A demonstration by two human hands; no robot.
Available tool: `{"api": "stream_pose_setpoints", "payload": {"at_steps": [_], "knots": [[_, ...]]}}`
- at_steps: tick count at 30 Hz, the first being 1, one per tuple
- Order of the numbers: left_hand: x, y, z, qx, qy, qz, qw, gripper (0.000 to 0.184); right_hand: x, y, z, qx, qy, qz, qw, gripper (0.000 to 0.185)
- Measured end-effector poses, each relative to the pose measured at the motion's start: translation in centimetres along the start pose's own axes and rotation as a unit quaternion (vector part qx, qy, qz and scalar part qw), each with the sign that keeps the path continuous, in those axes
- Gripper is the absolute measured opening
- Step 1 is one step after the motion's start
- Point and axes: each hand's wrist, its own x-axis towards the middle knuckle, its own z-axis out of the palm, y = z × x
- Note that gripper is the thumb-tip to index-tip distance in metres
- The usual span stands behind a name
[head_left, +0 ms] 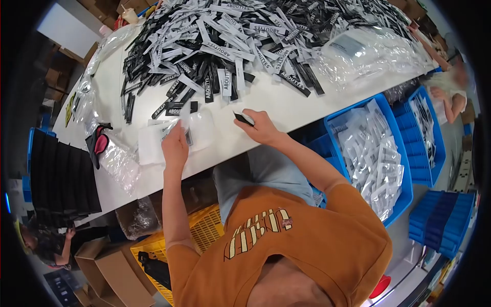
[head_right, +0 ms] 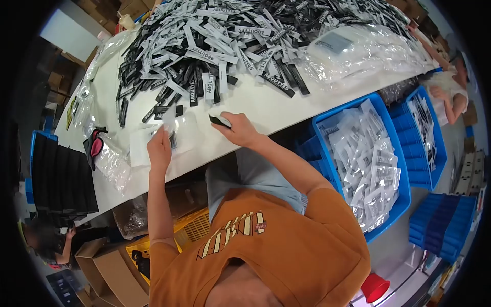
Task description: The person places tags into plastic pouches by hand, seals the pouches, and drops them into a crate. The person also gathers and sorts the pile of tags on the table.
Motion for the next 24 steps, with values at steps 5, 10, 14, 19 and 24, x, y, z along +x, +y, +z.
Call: {"api": "stream_pose_setpoints", "payload": {"at_steps": [5,10,14,19,24], "knots": [[0.0,5.9,0.8,0.027,0.055,0.136,0.989,0.034,0.7,0.3,-1.1,0.287,-0.059,0.225,0.929,0.029],[0.1,9.5,1.9,0.008,0.008,0.294,0.956,0.033,0.1,-1.6,-1.7,0.316,-0.087,0.294,0.898,0.025],[-0.3,9.6,2.3,0.006,-0.023,0.330,0.944,0.031,0.3,-1.6,-2.6,0.315,-0.070,0.306,0.896,0.021],[-1.3,12.3,2.3,-0.307,-0.128,-0.075,0.940,0.024,0.3,-2.5,-2.8,0.113,-0.123,0.067,0.984,0.022],[-1.2,11.6,2.2,-0.595,-0.138,-0.280,0.741,0.015,-0.4,-6.1,-1.8,-0.026,-0.117,-0.096,0.988,0.025]]}}
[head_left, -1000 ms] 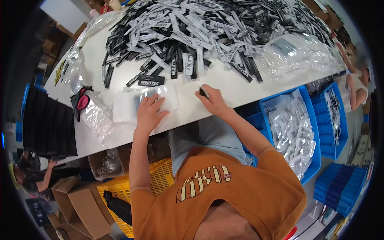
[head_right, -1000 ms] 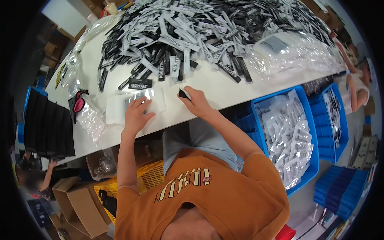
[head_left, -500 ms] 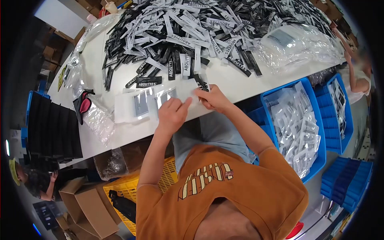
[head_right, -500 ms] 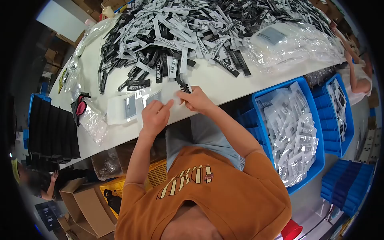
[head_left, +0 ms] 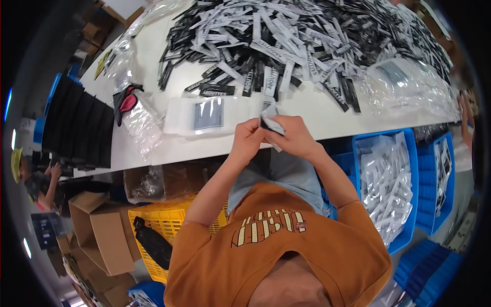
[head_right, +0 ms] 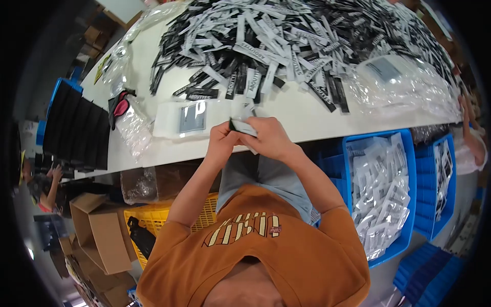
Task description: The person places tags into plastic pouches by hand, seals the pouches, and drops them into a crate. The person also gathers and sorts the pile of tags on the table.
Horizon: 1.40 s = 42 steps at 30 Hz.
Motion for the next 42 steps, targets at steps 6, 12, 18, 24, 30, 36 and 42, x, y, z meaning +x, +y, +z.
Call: {"api": "stream_pose_setpoints", "payload": {"at_steps": [6,12,18,24,30,36,42], "knots": [[0.7,0.5,-0.3,0.168,0.012,0.065,0.984,0.024,0.3,1.0,0.3,-0.031,0.005,0.025,0.999,0.019],[2.3,0.5,-1.6,0.362,0.021,0.293,0.885,0.024,-0.7,-0.1,0.9,-0.142,0.007,-0.080,0.987,0.016],[3.5,2.7,-1.2,0.452,0.001,0.197,0.870,0.035,-0.5,-1.2,0.2,-0.057,0.043,-0.047,0.996,0.019],[2.7,5.0,1.4,0.567,0.073,0.394,0.720,0.053,0.1,2.5,-0.9,-0.132,0.186,-0.043,0.973,0.027],[4.9,4.7,2.1,0.472,0.121,0.415,0.769,0.059,-1.4,0.4,0.5,-0.111,0.161,-0.009,0.981,0.029],[3.3,1.3,3.6,0.526,0.050,0.445,0.723,0.067,-1.0,3.6,1.0,0.274,0.022,0.209,0.938,0.024],[2.8,1.3,2.6,0.489,0.037,0.406,0.771,0.069,-1.2,2.1,2.6,-0.014,0.196,0.015,0.980,0.017]]}}
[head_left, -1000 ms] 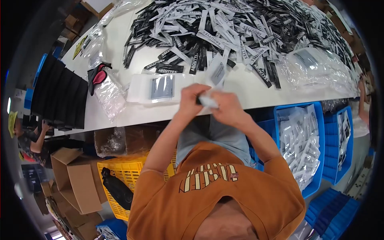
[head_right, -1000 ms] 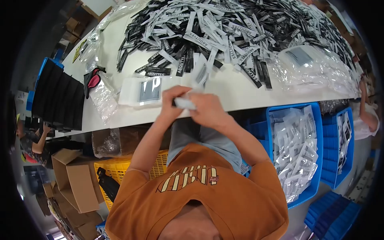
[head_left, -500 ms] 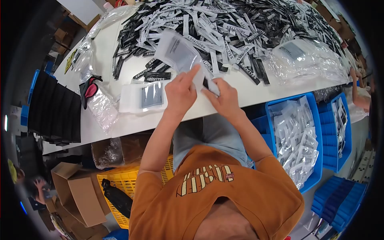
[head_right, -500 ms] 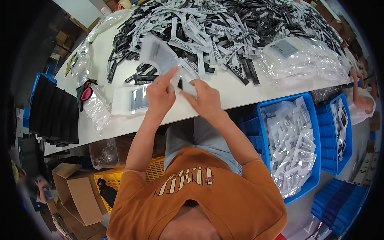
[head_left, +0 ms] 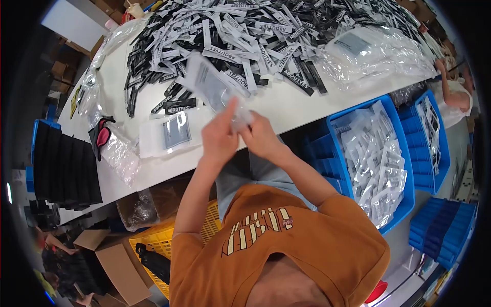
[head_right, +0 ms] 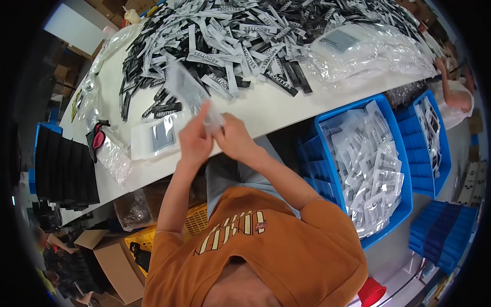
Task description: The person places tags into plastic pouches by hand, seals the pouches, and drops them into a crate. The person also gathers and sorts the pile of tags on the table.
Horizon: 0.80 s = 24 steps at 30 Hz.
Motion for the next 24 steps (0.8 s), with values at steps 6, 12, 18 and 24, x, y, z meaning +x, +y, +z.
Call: {"api": "stream_pose_setpoints", "payload": {"at_steps": [6,12,18,24], "knots": [[-0.6,0.7,-1.0,0.002,-0.059,-0.066,0.996,0.068,0.0,-0.5,-2.5,0.317,-0.127,0.268,0.901,0.010],[-0.3,3.5,-0.5,0.050,-0.153,-0.080,0.984,0.072,0.3,1.0,-1.8,0.215,0.007,0.146,0.966,0.007],[2.6,2.4,-4.1,-0.049,-0.185,-0.056,0.980,0.071,0.5,2.1,-3.2,0.301,-0.109,0.140,0.937,0.011],[6.3,-0.1,-6.8,-0.011,-0.289,-0.059,0.955,0.038,1.3,0.7,-4.0,0.319,-0.192,0.187,0.909,0.018]]}}
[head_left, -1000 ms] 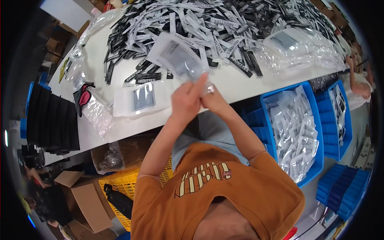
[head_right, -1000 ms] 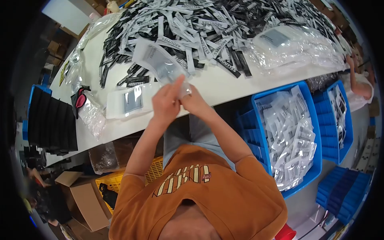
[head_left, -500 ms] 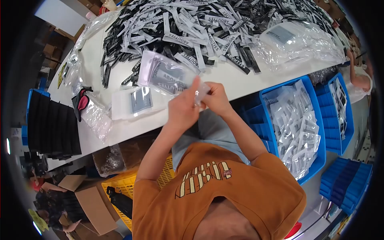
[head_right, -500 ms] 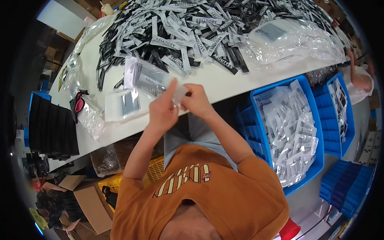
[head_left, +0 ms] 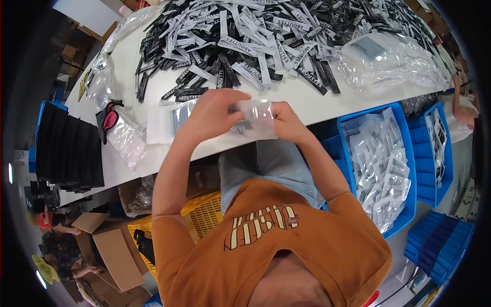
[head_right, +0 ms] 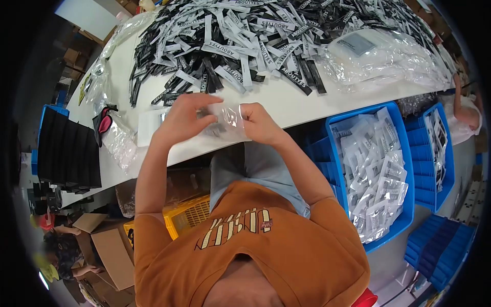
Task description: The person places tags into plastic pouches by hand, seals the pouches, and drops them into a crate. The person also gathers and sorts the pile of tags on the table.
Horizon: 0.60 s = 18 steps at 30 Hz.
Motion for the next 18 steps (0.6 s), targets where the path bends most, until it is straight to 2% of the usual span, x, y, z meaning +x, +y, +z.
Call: {"api": "stream_pose_setpoints", "payload": {"at_steps": [1,4,7,10,14,17,18], "knots": [[0.0,-0.5,-0.1,-0.062,-0.049,-0.056,0.995,0.030,0.0,0.1,-0.1,0.027,0.001,0.010,1.000,0.019],[-0.2,-1.0,0.2,-0.088,-0.005,-0.108,0.990,0.010,-0.6,-1.0,-1.1,0.109,0.002,0.086,0.990,0.022],[-0.4,-1.6,1.6,-0.203,-0.030,-0.164,0.965,0.011,-1.1,-0.9,-0.1,-0.071,0.036,0.021,0.997,0.022],[-0.6,-1.1,3.3,-0.225,-0.051,-0.151,0.961,0.017,-1.3,-1.6,-0.1,-0.174,0.015,-0.005,0.985,0.022],[-1.2,-0.4,4.4,-0.226,0.022,-0.109,0.968,0.017,-1.6,-2.4,0.4,-0.197,0.043,-0.031,0.979,0.020],[-1.5,-1.4,4.9,-0.311,0.045,-0.166,0.935,0.014,-2.1,-1.9,-0.5,-0.205,0.037,-0.031,0.978,0.018],[-1.4,-1.3,4.9,-0.228,0.073,-0.104,0.965,0.011,-2.4,-1.7,-1.1,-0.209,0.032,-0.026,0.977,0.018]]}}
